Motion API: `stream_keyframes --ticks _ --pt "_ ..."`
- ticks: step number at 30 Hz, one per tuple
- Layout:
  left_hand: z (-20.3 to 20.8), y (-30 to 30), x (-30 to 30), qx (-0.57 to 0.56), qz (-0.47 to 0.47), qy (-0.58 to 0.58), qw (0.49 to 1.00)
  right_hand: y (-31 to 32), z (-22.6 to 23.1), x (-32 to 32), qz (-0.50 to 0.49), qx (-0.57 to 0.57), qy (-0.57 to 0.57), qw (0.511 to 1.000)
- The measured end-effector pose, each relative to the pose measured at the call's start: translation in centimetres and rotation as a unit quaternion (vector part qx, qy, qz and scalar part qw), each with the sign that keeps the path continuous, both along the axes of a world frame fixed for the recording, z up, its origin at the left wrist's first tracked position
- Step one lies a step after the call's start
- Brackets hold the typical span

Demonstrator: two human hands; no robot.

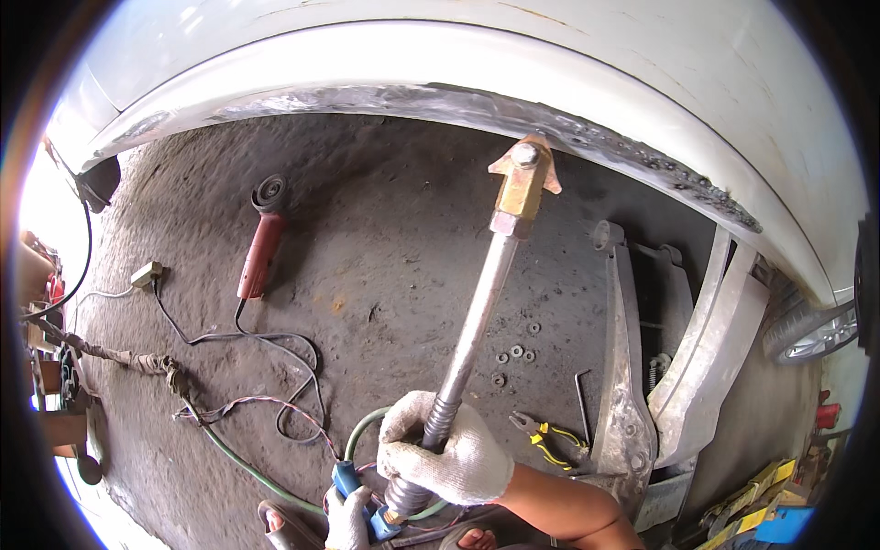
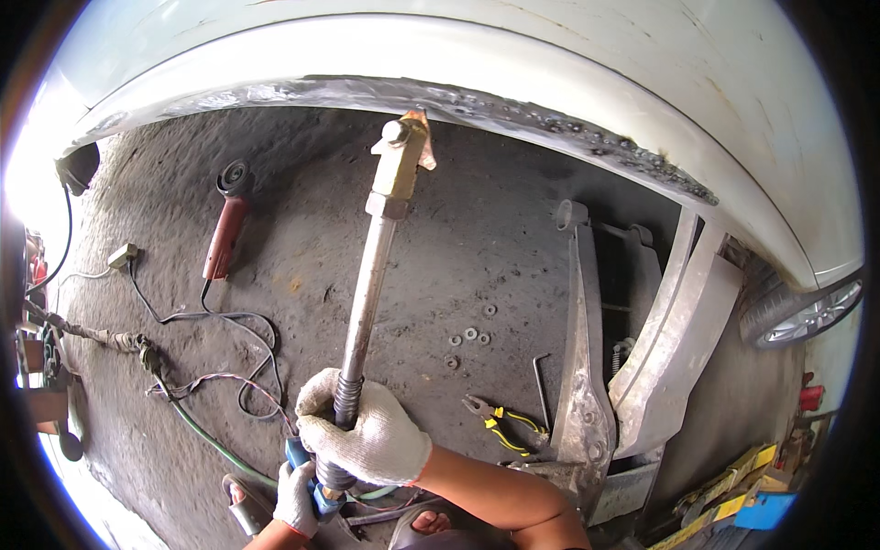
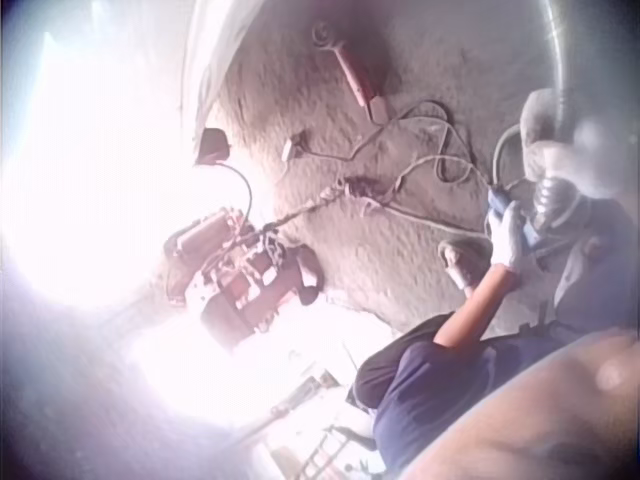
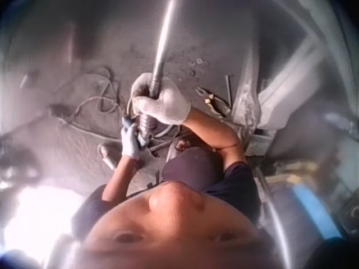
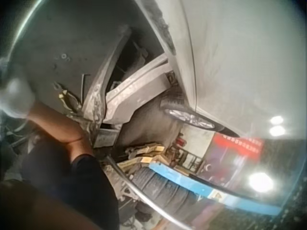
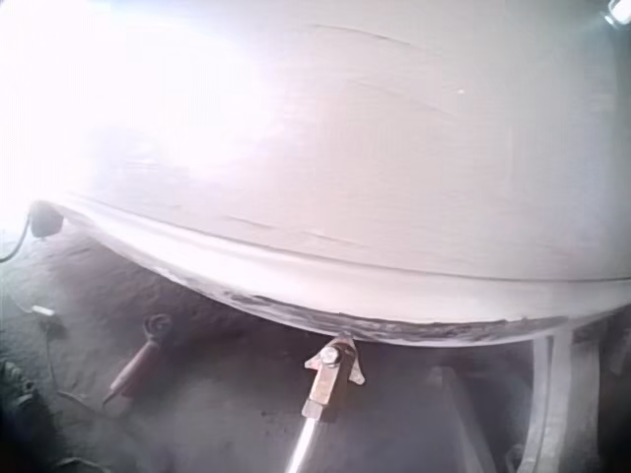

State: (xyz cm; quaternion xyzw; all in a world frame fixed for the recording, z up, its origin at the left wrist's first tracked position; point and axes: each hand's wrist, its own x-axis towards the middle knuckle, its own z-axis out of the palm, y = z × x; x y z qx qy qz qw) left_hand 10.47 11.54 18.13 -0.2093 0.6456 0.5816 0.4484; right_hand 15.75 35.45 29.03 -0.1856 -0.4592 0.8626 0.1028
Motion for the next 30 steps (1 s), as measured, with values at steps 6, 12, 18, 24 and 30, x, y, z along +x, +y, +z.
stream_keyframes --ticks 6,12,18,24,30 --pt "2.5 0.9 -0.7 -0.048 -0.013 0.016 0.999 0.1 -0.1 -0.4 -0.008 -0.004 0.018 1.000" --pt "2.0 0.6 -1.5 -0.033 -0.015 0.053 0.998 -0.2 -0.2 -0.8 -0.020 -0.010 0.034 0.999" --pt "2.0 0.0 -2.7 -0.056 -0.024 0.057 0.996 -0.9 0.1 -1.7 -0.050 -0.015 0.020 0.998" --pt "1.5 -0.4 -3.1 -0.026 -0.003 0.040 0.999 -1.0 0.3 -2.1 -0.068 0.005 -0.005 0.998" --pt "0.9 -0.9 -4.0 -0.007 0.010 0.041 0.999 2.3 2.2 -3.6 -0.072 -0.061 0.053 0.994"
